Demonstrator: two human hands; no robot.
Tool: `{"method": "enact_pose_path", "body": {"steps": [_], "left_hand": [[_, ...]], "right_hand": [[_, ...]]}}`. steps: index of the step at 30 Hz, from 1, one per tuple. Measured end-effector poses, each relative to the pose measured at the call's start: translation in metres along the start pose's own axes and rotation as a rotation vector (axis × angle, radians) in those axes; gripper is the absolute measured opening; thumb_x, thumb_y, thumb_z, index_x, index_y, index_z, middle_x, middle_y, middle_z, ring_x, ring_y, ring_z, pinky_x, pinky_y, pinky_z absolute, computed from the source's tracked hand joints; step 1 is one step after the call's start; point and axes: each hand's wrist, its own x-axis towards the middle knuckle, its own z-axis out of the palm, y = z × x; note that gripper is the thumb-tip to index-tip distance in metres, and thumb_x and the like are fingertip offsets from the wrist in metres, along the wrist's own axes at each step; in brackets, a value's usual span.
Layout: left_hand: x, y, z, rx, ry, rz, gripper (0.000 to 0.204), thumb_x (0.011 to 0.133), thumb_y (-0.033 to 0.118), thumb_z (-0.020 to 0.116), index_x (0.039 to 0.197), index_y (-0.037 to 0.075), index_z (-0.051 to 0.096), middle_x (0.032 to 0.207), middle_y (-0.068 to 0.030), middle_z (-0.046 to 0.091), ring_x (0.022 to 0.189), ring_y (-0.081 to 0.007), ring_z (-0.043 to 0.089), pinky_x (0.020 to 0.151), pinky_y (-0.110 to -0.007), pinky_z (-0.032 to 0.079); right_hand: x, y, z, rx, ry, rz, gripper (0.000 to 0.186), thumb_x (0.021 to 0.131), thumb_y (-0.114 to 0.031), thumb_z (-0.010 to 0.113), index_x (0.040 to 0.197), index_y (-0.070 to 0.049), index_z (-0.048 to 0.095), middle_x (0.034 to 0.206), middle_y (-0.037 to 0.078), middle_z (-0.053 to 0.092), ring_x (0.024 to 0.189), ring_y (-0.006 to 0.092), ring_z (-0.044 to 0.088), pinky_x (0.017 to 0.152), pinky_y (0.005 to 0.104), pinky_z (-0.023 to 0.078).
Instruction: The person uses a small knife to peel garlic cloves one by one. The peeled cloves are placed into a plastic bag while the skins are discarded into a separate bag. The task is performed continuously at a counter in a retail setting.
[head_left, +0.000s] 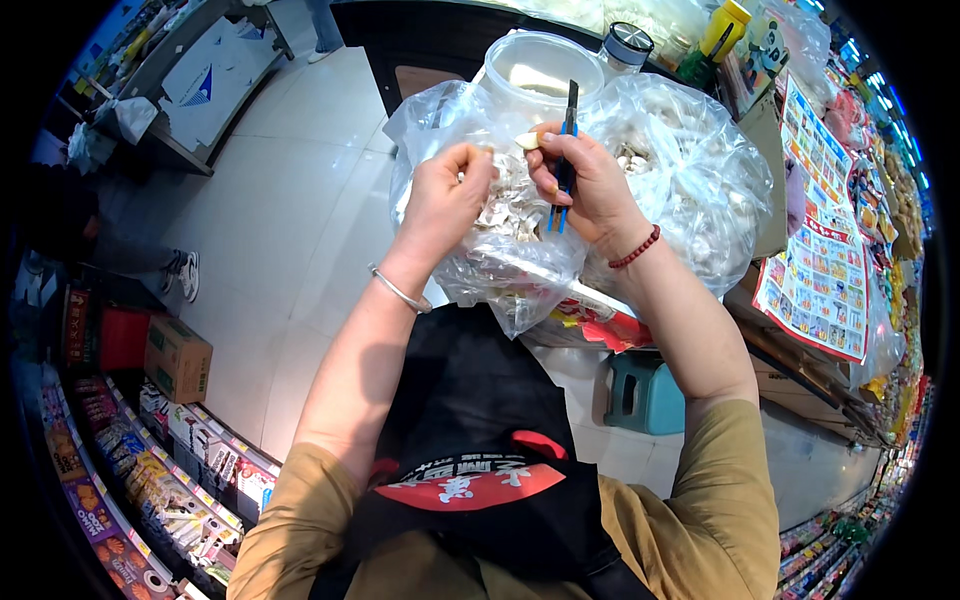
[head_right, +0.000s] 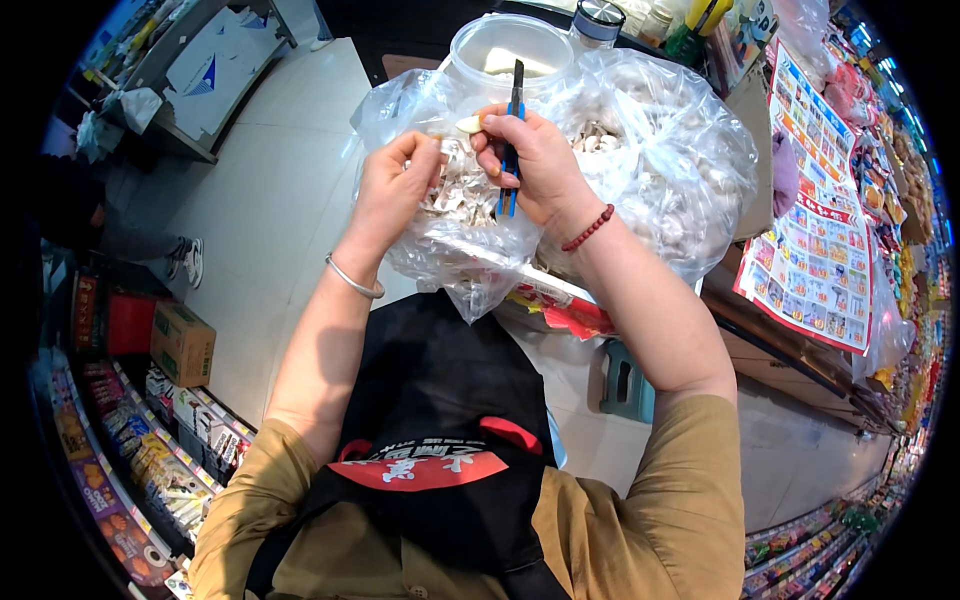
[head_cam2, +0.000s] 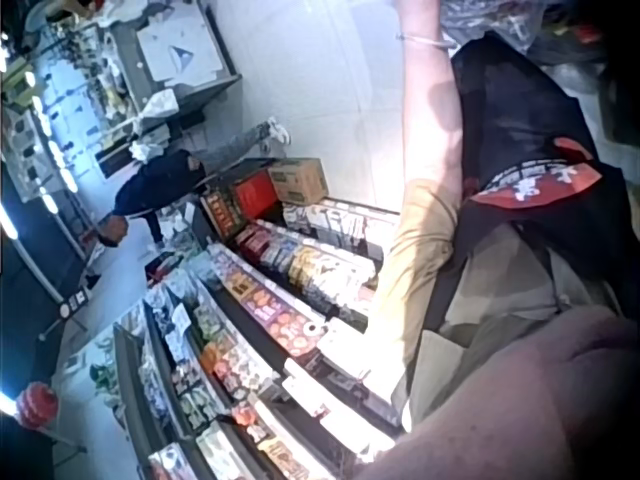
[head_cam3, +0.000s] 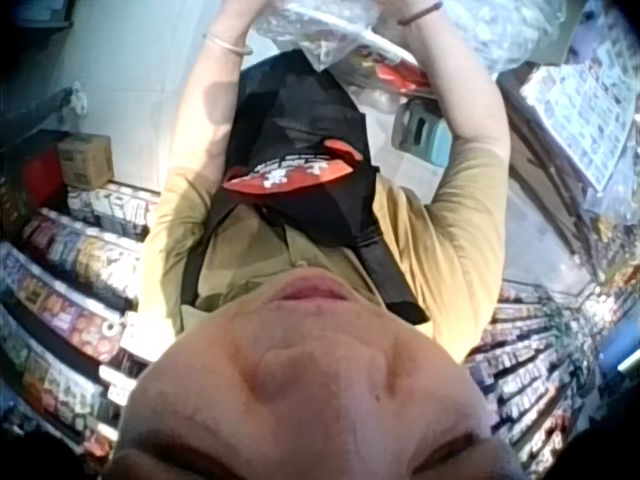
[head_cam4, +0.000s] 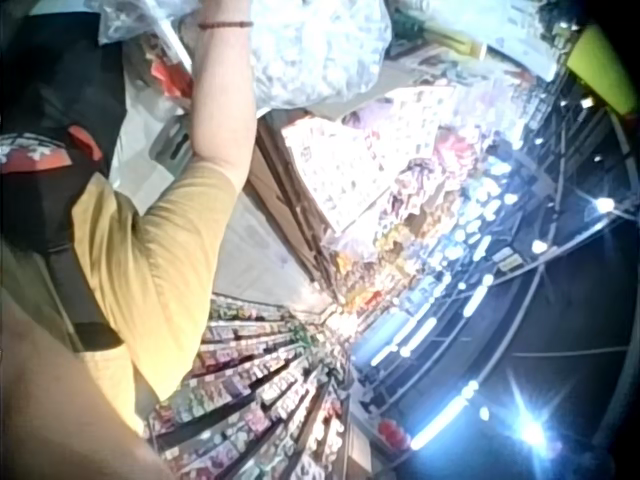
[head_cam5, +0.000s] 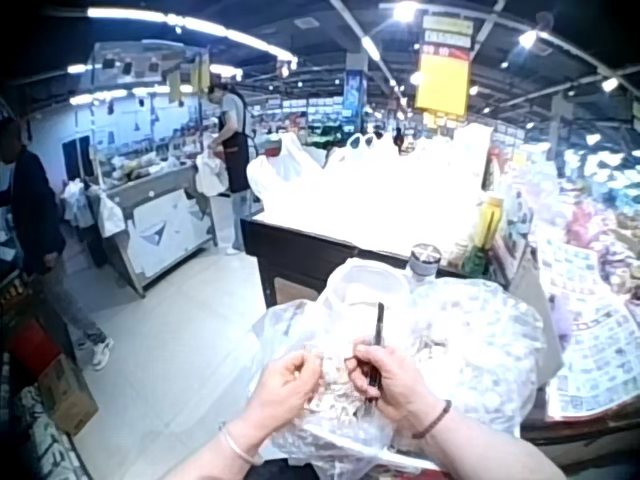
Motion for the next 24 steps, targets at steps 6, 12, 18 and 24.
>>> {"method": "enact_pose_path", "body": {"steps": [6, 12, 18, 24], "left_hand": [[-0.003, 0.009, 0.007, 0.072, 0.06, 0.101, 0.017, 0.091, 0.017, 0.066, 0.09, -0.001, 0.063, 0.077, 0.001, 0.061, 0.068, -0.005, 0.053, 0.06, -0.023, 0.045], [-0.005, 0.011, -0.001, -0.207, -0.08, 0.041, 0.025, 0.094, 0.015, 0.065, 0.113, -0.002, 0.067, 0.086, 0.0001, 0.065, 0.074, -0.0037, 0.054, 0.067, -0.02, 0.046], [-0.007, 0.013, -0.001, -0.211, -0.027, 0.059, 0.023, 0.094, 0.011, 0.064, 0.112, -0.003, 0.068, 0.088, -0.0009, 0.068, 0.077, -0.0017, 0.056, 0.065, -0.017, 0.046], [-0.007, 0.011, 0.002, -0.189, -0.01, 0.114, 0.023, 0.094, 0.011, 0.065, 0.113, -0.002, 0.069, 0.087, 0.0001, 0.068, 0.074, -0.0016, 0.056, 0.063, -0.016, 0.045]], "right_hand": [[-0.004, 0.003, 0.001, -0.186, 0.075, -0.061, 0.015, 0.094, -0.013, 0.06, 0.106, -0.003, 0.061, 0.075, 0.001, 0.06, 0.055, 0.0047, 0.05, 0.047, 0.0175, 0.037], [-0.007, 0.009, 0.009, -0.318, 0.028, -0.096, 0.018, 0.094, -0.014, 0.063, 0.107, -0.003, 0.064, 0.078, 0.001, 0.064, 0.057, 0.0036, 0.051, 0.05, 0.0164, 0.036], [-0.008, 0.003, 0.011, -0.232, 0.008, -0.049, 0.018, 0.095, -0.013, 0.06, 0.109, -0.002, 0.064, 0.079, 0.0, 0.064, 0.057, 0.0033, 0.051, 0.049, 0.0169, 0.035], [-0.005, 0.01, 0.005, -0.34, 0.015, -0.103, 0.02, 0.094, -0.013, 0.06, 0.109, 0.0, 0.062, 0.082, 0.004, 0.067, 0.059, 0.0062, 0.055, 0.051, 0.0208, 0.044]]}}
